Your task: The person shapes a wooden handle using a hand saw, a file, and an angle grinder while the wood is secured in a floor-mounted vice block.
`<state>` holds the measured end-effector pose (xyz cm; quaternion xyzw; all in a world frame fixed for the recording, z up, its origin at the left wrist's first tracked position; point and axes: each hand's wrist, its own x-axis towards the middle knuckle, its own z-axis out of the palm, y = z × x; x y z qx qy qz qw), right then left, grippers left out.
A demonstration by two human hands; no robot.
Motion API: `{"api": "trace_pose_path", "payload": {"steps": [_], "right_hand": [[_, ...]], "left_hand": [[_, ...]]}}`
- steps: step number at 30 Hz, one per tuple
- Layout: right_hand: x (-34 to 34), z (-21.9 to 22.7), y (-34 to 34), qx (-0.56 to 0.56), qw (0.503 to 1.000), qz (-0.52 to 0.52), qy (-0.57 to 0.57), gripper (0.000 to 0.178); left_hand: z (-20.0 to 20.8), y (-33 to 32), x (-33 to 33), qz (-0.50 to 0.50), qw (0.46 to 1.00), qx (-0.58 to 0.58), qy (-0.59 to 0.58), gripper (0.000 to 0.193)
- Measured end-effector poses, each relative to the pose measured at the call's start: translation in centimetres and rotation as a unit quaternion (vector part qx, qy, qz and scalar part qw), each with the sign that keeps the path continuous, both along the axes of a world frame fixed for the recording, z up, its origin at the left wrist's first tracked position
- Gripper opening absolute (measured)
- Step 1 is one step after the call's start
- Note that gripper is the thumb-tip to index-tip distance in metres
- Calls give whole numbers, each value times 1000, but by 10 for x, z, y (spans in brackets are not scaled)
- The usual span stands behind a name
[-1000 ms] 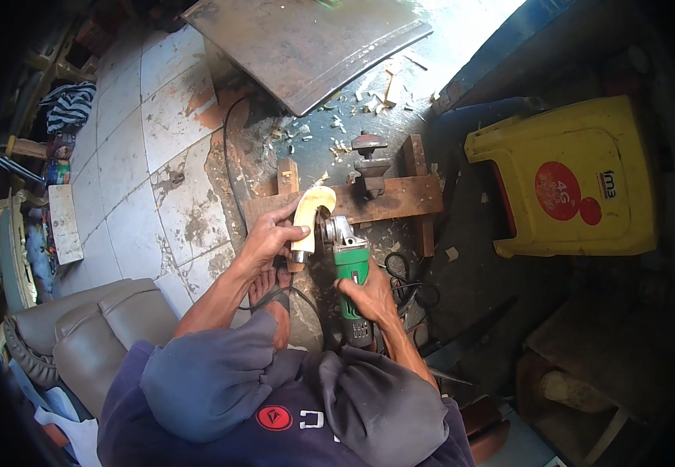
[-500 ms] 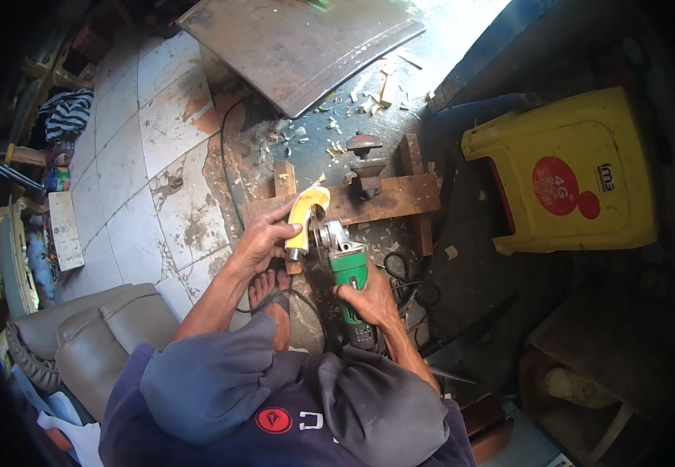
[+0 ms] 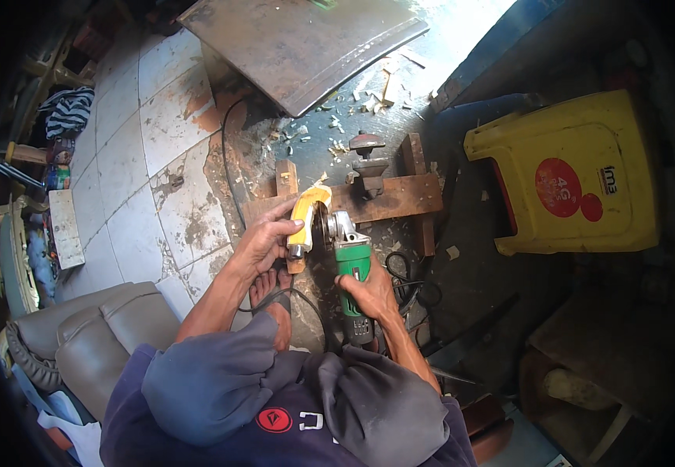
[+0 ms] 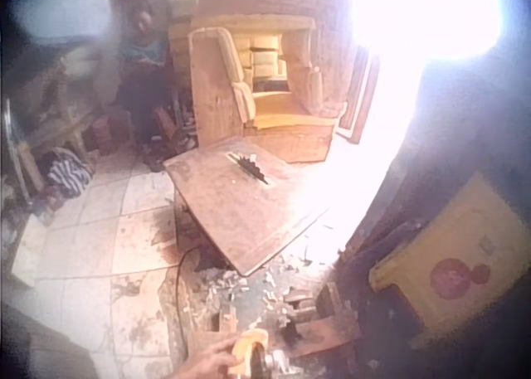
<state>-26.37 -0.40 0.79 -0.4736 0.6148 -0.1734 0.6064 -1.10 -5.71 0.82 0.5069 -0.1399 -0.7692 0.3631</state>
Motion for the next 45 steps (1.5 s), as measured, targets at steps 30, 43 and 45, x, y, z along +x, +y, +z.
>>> {"api": "trace_pose_path", "payload": {"steps": [30, 43, 45], "right_hand": [[-1, 4, 4, 2, 1000, 20, 18, 66], [-1, -3, 2, 11, 1000, 4, 3, 66], [-1, -3, 1, 7, 1000, 3, 2, 65]], "left_hand": [[9, -1, -1, -6, 1000, -6, -18, 73], [4, -1, 0, 14, 1000, 20, 6, 68], [5, -2, 1, 4, 1000, 17, 2, 68]]}}
